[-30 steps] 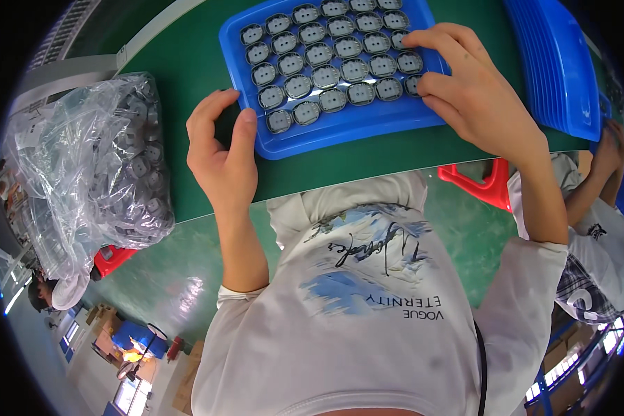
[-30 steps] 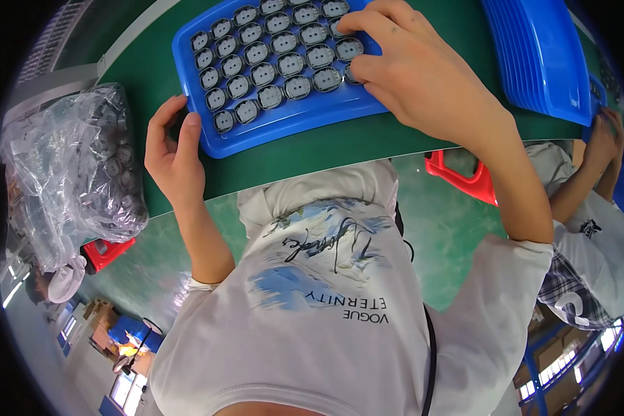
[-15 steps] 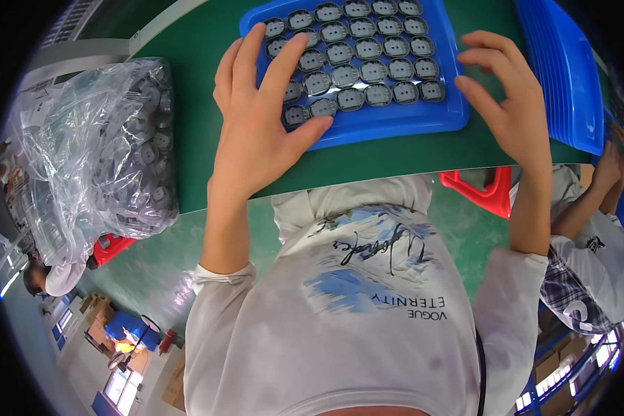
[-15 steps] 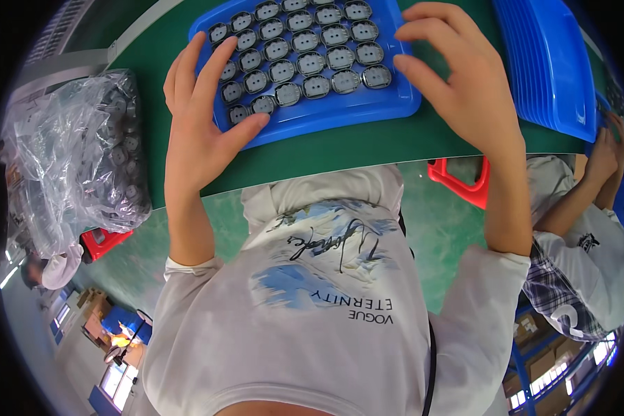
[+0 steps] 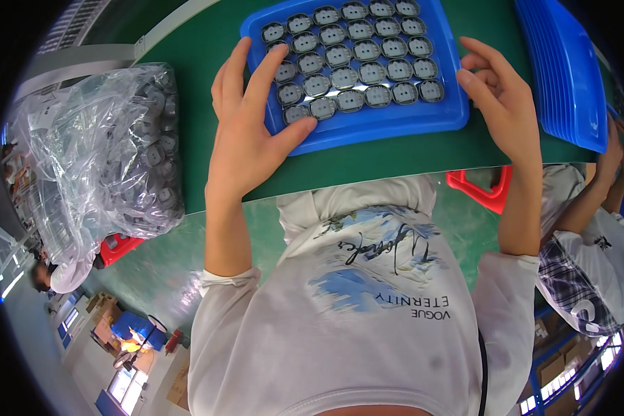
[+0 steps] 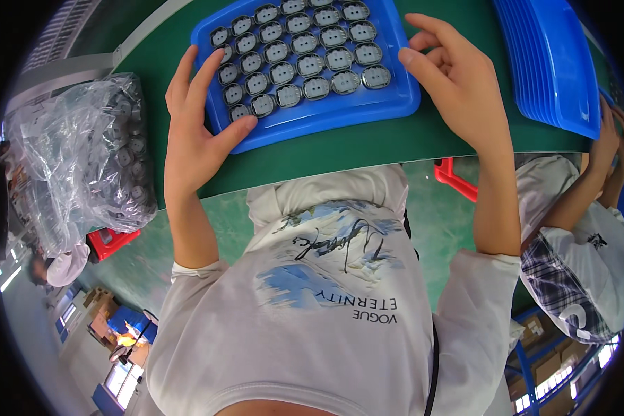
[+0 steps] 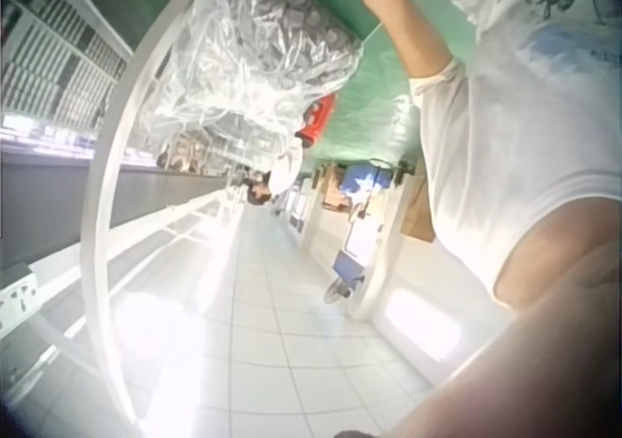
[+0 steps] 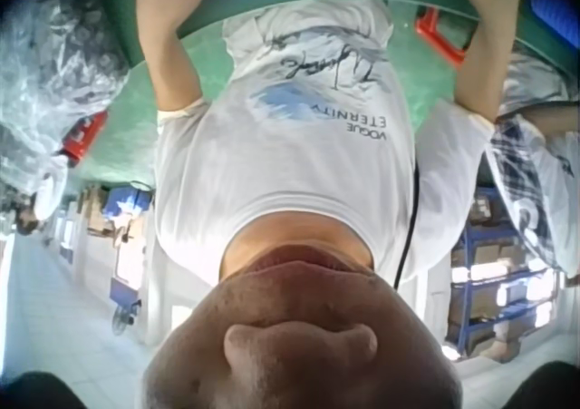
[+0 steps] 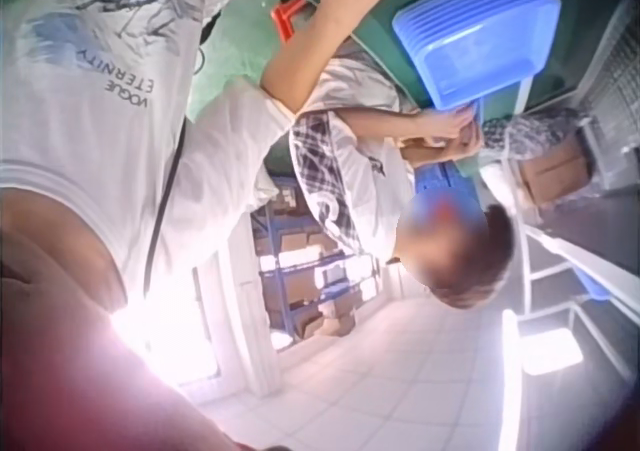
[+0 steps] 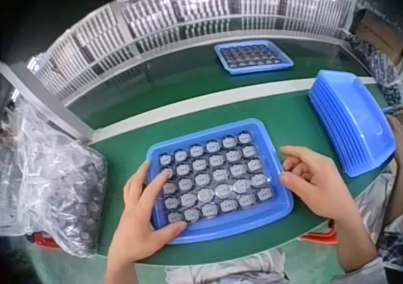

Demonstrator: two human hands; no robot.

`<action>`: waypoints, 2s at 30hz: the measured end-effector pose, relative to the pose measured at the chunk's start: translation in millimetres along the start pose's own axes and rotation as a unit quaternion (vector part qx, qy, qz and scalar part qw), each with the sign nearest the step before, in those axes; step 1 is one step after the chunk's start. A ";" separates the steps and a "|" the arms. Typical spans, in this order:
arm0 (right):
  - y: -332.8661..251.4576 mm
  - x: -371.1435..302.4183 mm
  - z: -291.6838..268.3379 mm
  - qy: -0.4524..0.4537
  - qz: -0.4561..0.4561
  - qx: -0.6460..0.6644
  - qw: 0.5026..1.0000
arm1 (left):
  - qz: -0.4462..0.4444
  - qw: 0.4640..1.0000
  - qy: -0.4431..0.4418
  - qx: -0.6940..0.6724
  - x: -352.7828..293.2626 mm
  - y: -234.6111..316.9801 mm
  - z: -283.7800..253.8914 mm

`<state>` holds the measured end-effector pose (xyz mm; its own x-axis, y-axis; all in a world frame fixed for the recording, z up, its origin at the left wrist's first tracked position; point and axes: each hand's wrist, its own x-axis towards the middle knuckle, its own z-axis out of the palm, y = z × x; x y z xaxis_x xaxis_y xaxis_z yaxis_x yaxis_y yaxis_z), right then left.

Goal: Sorting and placing small metal components into a grid tray at an assembly station.

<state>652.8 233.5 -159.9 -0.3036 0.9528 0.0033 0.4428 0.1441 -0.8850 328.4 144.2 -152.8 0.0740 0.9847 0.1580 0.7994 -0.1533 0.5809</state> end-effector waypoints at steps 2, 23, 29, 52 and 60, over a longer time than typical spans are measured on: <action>-2.9 4.3 1.7 -0.001 0.005 0.000 1.000 | -0.009 1.000 0.002 -0.011 -0.1 0.1 -1.4; -39.9 120.3 38.3 0.012 -0.026 -0.008 1.000 | -0.192 0.858 0.223 -0.421 89.8 -53.1 -11.6; -64.8 234.0 65.0 -0.017 -0.037 -0.041 0.998 | -0.199 0.887 0.297 -0.293 188.1 -94.9 -60.2; -20.5 217.1 15.8 0.060 -0.101 0.033 0.993 | -0.043 0.976 0.212 -0.035 275.4 -106.9 -100.3; 27.7 23.0 -98.3 0.154 0.094 -0.412 0.893 | 0.003 0.864 0.503 0.004 -3.1 -45.0 -218.5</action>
<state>741.0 285.7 -138.6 0.0324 0.9909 0.1307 0.9705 0.0000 -0.2411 161.9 129.8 -4.9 -0.4747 0.4129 0.7773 0.8053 -0.1527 0.5729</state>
